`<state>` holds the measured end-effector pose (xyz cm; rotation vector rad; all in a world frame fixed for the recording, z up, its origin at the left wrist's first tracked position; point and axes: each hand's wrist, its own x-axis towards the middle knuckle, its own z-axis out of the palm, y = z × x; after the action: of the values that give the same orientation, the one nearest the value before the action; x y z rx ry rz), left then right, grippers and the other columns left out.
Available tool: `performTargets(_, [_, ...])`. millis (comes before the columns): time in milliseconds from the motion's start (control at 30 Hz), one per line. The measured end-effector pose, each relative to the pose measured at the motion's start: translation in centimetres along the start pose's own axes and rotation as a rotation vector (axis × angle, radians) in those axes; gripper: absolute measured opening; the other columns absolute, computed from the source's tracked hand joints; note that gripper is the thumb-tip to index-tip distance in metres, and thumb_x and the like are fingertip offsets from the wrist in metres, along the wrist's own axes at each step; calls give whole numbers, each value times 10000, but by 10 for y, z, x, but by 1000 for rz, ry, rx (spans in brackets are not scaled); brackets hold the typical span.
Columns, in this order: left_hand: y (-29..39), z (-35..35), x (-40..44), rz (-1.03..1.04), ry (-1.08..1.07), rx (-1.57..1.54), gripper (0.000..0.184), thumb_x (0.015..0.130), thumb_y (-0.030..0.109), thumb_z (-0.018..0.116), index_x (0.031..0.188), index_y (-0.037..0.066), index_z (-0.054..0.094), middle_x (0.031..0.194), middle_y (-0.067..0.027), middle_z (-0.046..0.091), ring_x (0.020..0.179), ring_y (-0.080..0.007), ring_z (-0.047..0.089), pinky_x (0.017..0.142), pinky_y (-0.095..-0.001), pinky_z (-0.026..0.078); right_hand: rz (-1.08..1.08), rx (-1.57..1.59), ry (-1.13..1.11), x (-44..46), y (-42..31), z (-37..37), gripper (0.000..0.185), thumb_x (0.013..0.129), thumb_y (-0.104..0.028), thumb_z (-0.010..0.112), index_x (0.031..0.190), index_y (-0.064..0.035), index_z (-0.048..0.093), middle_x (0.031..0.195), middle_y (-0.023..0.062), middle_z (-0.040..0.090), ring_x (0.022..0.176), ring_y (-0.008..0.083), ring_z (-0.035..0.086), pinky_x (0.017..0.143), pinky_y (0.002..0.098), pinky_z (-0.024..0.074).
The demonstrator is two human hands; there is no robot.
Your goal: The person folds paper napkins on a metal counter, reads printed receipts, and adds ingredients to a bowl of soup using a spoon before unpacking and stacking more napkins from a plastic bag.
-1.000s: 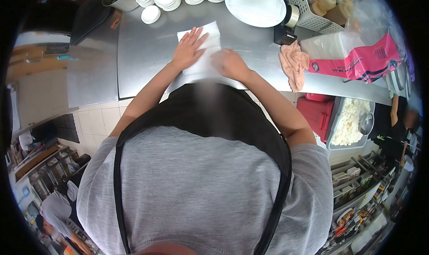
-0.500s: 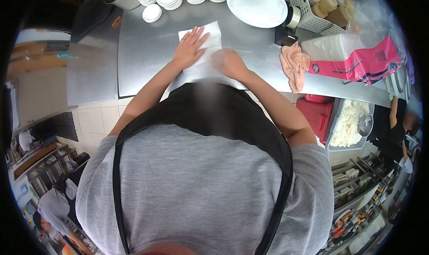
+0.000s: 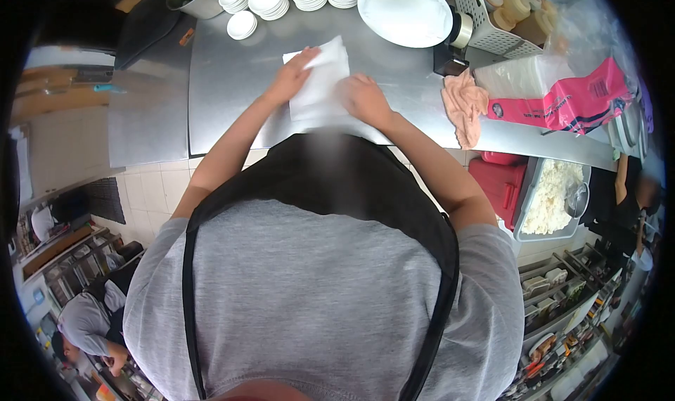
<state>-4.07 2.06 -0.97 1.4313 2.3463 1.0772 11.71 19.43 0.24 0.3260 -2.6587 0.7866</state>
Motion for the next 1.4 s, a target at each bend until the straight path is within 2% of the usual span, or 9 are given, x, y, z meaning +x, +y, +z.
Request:
performTargets(167, [21,-53,17,-383,141,-186,362,920,244,489,1225,52,511,1000,-131,623,917,-147,551,829,-271,416,466,246,-12,35,11,6,218,776,-239,612,780,-26,566,751,164,577,749,338,537,664,419,420])
performTargets(233, [40,-74,19,-330,145,-195,438,901,234,493,1294,49,438,1189,-208,543,1113,-318,525,914,-334,404,597,267,-24,46,23,16,270,777,-263,618,755,-3,548,701,190,562,690,364,535,640,438,414])
performTargets(400, [41,-61,15,-44,281,-50,373,887,171,504,1247,76,492,1181,-154,557,1055,-261,554,898,-311,410,635,176,11,62,30,19,299,754,-284,628,805,6,573,702,204,570,690,373,558,630,428,431])
performTargets(567, [23,-11,1,125,-60,529,553,842,115,505,1362,82,320,1415,-123,312,1323,-283,263,1083,-403,231,691,258,-1,60,38,21,351,706,-247,661,987,-45,601,766,169,615,783,325,599,699,370,468])
performTargets(833, [31,11,-10,93,-23,499,548,902,389,433,1382,157,306,1450,-104,239,1339,-310,211,1066,-445,213,815,629,-52,46,21,-20,502,677,-46,697,1135,-66,494,735,69,619,675,118,552,622,252,446])
performTargets(933, [31,12,-10,96,-23,543,509,903,381,432,1376,226,325,1446,-103,249,1334,-321,218,1062,-452,219,780,658,101,30,11,-27,420,704,-94,698,1084,-64,522,796,83,620,683,161,556,622,277,452])
performTargets(1000, [31,12,-10,87,-33,560,494,902,380,431,1370,249,337,1443,-103,254,1332,-327,221,1061,-455,223,223,157,-20,12,-2,-29,392,687,-217,697,1036,-91,571,928,84,604,923,256,557,782,351,441])
performTargets(1100, [31,12,-9,86,-39,573,495,901,384,429,1371,261,334,1443,-105,254,1332,-329,219,1061,-454,222,-76,-5,-145,-3,-12,-18,339,712,-237,671,1002,-92,573,1041,81,570,1016,263,504,846,357,408])
performTargets(1400, [24,14,-12,48,40,361,531,853,192,514,1357,160,346,1428,-88,299,1329,-281,250,1074,-412,216,-208,-162,-80,-13,-7,-6,249,739,-151,581,979,-85,587,1068,70,575,1033,254,509,883,370,410])
